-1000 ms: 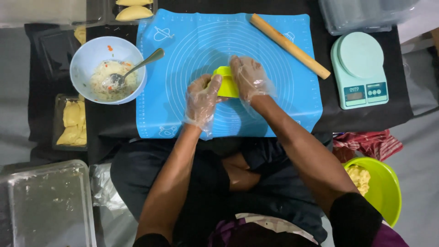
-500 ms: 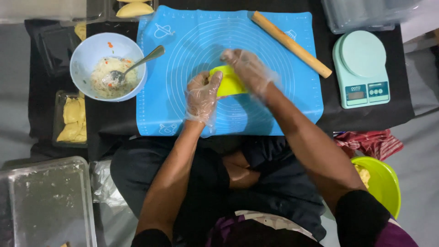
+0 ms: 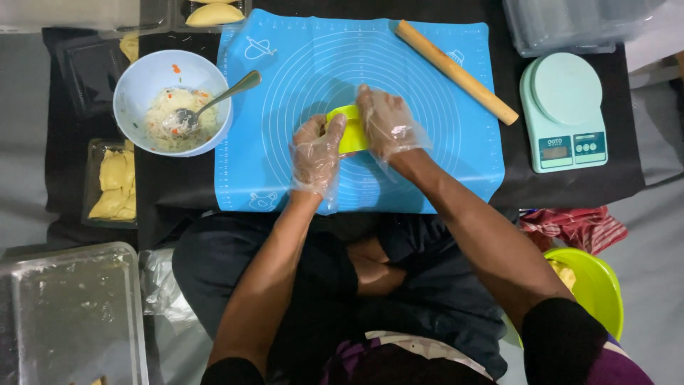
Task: Rolling out dough, adding filling with a spoon, and using a plastic mold to crimp the edges of pastries.
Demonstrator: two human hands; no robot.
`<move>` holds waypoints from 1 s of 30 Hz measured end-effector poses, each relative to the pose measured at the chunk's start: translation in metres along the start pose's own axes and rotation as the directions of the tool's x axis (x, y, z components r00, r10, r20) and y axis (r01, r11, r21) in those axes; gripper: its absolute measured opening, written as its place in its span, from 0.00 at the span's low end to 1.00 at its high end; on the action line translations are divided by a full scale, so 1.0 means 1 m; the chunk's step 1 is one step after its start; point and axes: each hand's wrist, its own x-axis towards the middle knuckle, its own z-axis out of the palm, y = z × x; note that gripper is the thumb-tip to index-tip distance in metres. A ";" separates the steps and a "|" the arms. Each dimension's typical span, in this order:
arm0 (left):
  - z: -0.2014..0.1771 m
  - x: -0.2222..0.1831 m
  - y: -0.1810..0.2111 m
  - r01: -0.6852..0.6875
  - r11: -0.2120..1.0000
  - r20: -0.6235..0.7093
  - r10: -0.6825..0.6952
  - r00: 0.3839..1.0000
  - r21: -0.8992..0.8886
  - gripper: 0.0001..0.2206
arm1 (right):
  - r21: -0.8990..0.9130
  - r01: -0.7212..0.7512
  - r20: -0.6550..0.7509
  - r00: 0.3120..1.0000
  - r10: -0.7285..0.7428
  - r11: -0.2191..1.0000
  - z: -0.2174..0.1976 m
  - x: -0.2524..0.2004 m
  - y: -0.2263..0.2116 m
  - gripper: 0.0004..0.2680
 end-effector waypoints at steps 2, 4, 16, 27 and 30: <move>0.002 0.003 -0.002 -0.032 0.997 0.065 0.036 0.997 -0.073 0.20 | -0.026 0.034 -0.047 0.998 -0.035 0.999 0.001 0.002 0.002 0.14; 0.005 0.024 -0.026 -0.033 0.998 0.089 0.038 0.995 -0.049 0.19 | -0.033 0.035 -0.046 0.998 -0.036 0.999 -0.029 -0.005 -0.008 0.13; -0.001 0.021 -0.014 0.030 1.000 0.198 -0.030 0.980 0.003 0.17 | 0.237 -0.086 0.165 0.985 0.047 0.968 -0.039 0.004 0.007 0.22; -0.009 0.017 0.002 0.091 0.996 0.284 -0.088 0.955 0.002 0.19 | -0.081 0.283 -0.051 0.957 -0.287 0.956 -0.004 0.010 0.027 0.07; -0.015 0.011 0.012 0.122 0.989 0.354 -0.084 0.931 -0.087 0.19 | -0.165 0.462 -0.323 0.809 -0.491 0.871 -0.013 0.006 0.034 0.08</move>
